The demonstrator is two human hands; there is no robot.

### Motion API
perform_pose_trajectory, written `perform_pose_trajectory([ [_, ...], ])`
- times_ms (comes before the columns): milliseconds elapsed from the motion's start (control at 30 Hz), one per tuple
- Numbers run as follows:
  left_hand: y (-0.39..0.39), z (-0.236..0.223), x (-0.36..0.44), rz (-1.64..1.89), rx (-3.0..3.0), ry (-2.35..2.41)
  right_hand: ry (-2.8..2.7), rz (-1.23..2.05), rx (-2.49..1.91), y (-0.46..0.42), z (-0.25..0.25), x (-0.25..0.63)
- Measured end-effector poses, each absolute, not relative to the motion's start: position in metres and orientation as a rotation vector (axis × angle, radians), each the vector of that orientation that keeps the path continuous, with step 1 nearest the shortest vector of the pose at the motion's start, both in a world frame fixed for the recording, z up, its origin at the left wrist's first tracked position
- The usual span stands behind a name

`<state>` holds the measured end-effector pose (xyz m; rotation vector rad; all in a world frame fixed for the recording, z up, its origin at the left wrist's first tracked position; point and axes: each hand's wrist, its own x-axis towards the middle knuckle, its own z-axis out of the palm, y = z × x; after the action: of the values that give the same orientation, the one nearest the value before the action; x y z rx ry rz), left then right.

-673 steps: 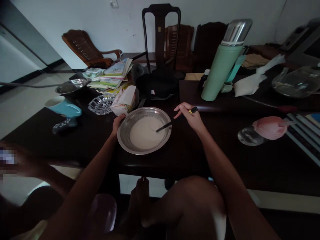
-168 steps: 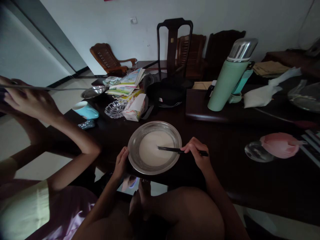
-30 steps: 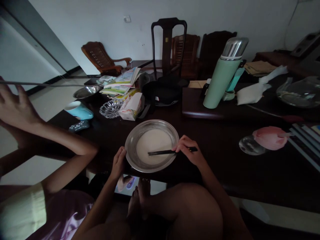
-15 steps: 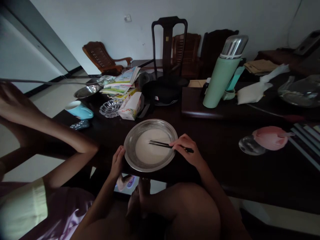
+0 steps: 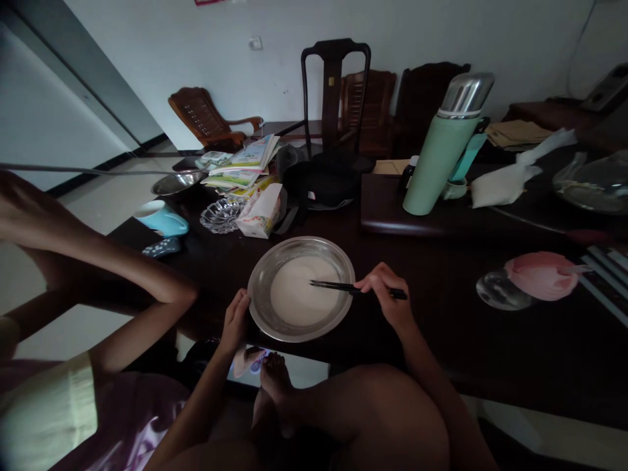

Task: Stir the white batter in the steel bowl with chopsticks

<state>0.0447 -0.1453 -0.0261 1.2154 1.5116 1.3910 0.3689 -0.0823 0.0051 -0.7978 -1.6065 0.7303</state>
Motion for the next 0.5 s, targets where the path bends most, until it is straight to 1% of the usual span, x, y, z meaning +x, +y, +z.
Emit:
perform_pose_trajectory([
  [100,-0.1448,-0.0268,0.0439,1.392,1.224,1.507,-1.566,0.812,-0.745,-0.0827,0.0034,0.3694],
  [167,-0.1446,-0.0274,0.0436,1.394,1.226,1.507,-1.709,0.873,-0.718,-0.0837,0.0052,0.3670],
  [233,-0.1447,-0.0279,0.0435,1.396,1.228,1.501,-1.814,0.866,-0.735,-0.0841,0.0075,0.3652],
  [367,-0.1451,-0.0289,0.0437,1.391,1.232,1.495,-1.633,0.768,-0.795,-0.0828,0.0072,0.3678],
  [433,-0.1452,-0.0296,0.0436,1.390,1.229,1.493,-1.572,0.796,-0.767,-0.0825,0.0061,0.3687],
  [500,-0.1452,-0.0303,0.0434,1.392,1.225,1.491,-1.667,0.863,-0.735,-0.0831,0.0064,0.3672],
])
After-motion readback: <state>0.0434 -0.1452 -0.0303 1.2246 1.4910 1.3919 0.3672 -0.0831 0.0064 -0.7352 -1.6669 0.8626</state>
